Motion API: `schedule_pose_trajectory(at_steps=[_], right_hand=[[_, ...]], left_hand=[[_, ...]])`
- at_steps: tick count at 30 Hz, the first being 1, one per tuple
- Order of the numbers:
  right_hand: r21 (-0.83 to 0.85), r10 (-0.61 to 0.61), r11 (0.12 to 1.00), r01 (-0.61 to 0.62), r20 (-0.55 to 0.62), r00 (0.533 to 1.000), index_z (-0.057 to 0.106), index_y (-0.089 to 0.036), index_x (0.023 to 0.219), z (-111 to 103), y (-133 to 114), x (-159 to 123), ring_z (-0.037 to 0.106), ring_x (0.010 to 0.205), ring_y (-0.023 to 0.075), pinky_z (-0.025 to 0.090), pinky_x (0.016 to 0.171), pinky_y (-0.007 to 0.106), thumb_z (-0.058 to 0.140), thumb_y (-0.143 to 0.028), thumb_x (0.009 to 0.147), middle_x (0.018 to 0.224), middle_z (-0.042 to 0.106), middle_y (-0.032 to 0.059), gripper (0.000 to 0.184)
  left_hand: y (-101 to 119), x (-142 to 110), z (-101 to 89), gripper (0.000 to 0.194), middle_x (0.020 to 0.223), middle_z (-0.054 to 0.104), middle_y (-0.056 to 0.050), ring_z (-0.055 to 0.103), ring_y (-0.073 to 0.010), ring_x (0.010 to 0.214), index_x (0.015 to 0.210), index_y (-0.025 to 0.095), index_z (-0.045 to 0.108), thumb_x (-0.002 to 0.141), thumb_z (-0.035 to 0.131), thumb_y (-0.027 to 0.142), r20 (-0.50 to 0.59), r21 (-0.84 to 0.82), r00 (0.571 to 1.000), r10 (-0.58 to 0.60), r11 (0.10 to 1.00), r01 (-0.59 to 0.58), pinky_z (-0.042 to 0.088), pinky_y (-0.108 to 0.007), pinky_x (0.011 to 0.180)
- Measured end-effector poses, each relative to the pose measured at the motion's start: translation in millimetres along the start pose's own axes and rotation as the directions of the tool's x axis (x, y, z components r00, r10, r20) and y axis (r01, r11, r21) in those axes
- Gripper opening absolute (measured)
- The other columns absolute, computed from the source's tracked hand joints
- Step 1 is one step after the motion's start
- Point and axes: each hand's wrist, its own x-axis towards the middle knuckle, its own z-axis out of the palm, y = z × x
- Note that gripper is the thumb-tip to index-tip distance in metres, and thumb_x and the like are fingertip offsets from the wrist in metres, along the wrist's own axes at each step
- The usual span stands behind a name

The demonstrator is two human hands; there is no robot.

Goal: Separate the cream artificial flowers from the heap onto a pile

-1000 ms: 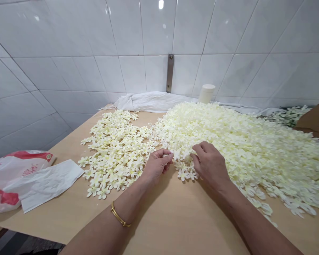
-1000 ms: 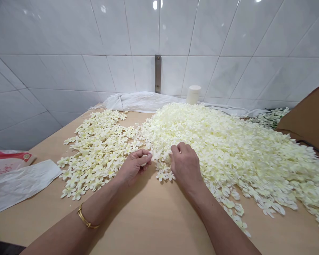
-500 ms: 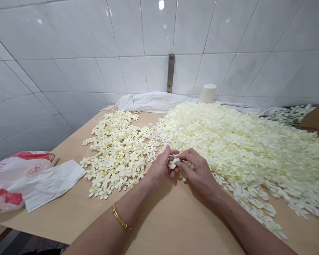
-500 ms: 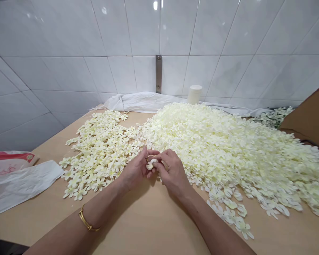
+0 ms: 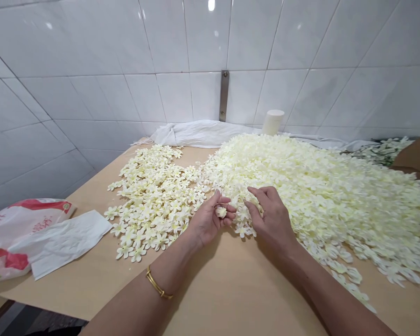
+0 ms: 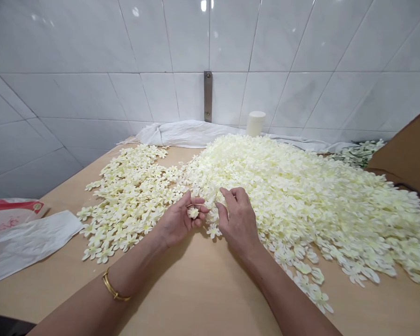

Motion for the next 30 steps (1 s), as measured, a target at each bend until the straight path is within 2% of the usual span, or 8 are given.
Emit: schedule_pose_trajectory(at_steps=[5, 7, 13, 17, 19, 21, 25, 30], right_hand=[[0.000, -0.210, 0.977, 0.213, 0.172, 0.963, 0.060, -0.019, 0.104, 6, -10, -6, 0.047, 0.080, 0.0206, 0.041, 0.069, 0.034, 0.047, -0.022, 0.081, 0.083, 0.051, 0.0072, 0.027], [0.026, -0.233, 0.972, 0.232, 0.203, 0.951, 0.063, -0.021, 0.097, 9, -11, -8, 0.046, 0.079, 0.0203, 0.040, 0.069, 0.035, 0.048, -0.020, 0.080, 0.079, 0.053, 0.0064, 0.022], [0.244, 0.018, 0.969, -0.040, 0.091, 0.996, 0.060, -0.019, 0.068, 5, -6, -3, 0.050, 0.067, 0.0157, 0.040, 0.061, 0.028, 0.052, -0.023, 0.078, 0.065, 0.055, 0.0021, 0.014], [0.403, 0.233, 0.857, -0.321, 0.251, 0.939, 0.058, -0.017, 0.063, 0, -5, 0, 0.049, 0.055, 0.0130, 0.038, 0.051, 0.025, 0.051, -0.034, 0.079, 0.057, 0.054, 0.0006, 0.025], [0.450, 0.264, 0.795, -0.408, 0.350, 0.899, 0.055, -0.016, 0.060, 0, -5, 1, 0.047, 0.051, 0.0118, 0.036, 0.048, 0.024, 0.047, -0.039, 0.080, 0.054, 0.052, 0.0002, 0.031], [0.442, 0.265, 0.796, -0.414, 0.361, 0.894, 0.048, -0.017, 0.055, 0, -6, 1, 0.043, 0.047, 0.0102, 0.033, 0.045, 0.023, 0.044, -0.041, 0.081, 0.050, 0.047, -0.0014, 0.036], [0.287, 0.226, 0.911, -0.295, 0.252, 0.941, 0.030, -0.019, 0.051, 0, -7, 2, 0.032, 0.043, 0.0079, 0.025, 0.042, 0.022, 0.040, -0.039, 0.083, 0.045, 0.032, -0.0049, 0.039], [0.208, 0.183, 0.949, -0.239, 0.258, 0.949, 0.027, -0.020, 0.052, 3, -6, 1, 0.029, 0.044, 0.0085, 0.023, 0.043, 0.023, 0.037, -0.039, 0.084, 0.046, 0.029, -0.0050, 0.039]], left_hand=[[1, -1, 3.0, 0.039, 0.067, 0.057, -0.006, 0.056, -0.0131, 0.055, 0.082, 0.013, 0.051, 0.082, 0.036, 0.049, 0.087, -0.151, 0.994, -0.066, 0.985, 0.078, 0.045, -0.024, 0.049], [0, -2, 3.9, 0.040, 0.070, 0.059, -0.008, 0.056, -0.0120, 0.054, 0.084, 0.012, 0.052, 0.085, 0.033, 0.046, 0.102, -0.177, 0.993, -0.060, 0.981, 0.078, 0.044, -0.022, 0.048], [-4, -2, 0.4, 0.015, 0.070, 0.062, -0.007, 0.060, -0.0122, 0.062, 0.085, 0.009, 0.059, 0.077, 0.056, 0.021, 0.154, -0.077, 0.988, -0.020, 0.997, 0.032, 0.049, -0.024, 0.063], [-7, -2, -2.0, 0.025, 0.072, 0.064, -0.006, 0.063, -0.0133, 0.063, 0.088, 0.010, 0.062, 0.064, 0.068, 0.011, 0.188, 0.038, 0.981, 0.049, 0.998, -0.058, 0.049, -0.026, 0.064], [-8, -2, -2.6, 0.028, 0.065, 0.062, -0.002, 0.062, -0.0136, 0.059, 0.086, 0.012, 0.063, 0.059, 0.072, 0.013, 0.185, 0.091, 0.977, 0.104, 0.988, -0.122, 0.049, -0.025, 0.059], [-9, -2, -2.7, 0.029, 0.059, 0.059, 0.000, 0.060, -0.0129, 0.054, 0.083, 0.013, 0.063, 0.057, 0.074, 0.018, 0.184, 0.136, 0.973, 0.142, 0.976, -0.168, 0.047, -0.024, 0.053], [-9, -2, -2.4, 0.029, 0.058, 0.057, 0.001, 0.057, -0.0104, 0.049, 0.079, 0.013, 0.061, 0.055, 0.075, 0.022, 0.190, 0.175, 0.971, 0.146, 0.968, -0.180, 0.046, -0.022, 0.048], [-11, -2, -2.6, 0.025, 0.060, 0.059, 0.000, 0.060, -0.0130, 0.054, 0.081, 0.014, 0.058, 0.061, 0.072, 0.023, 0.230, 0.139, 0.967, 0.111, 0.979, -0.146, 0.048, -0.025, 0.052]])
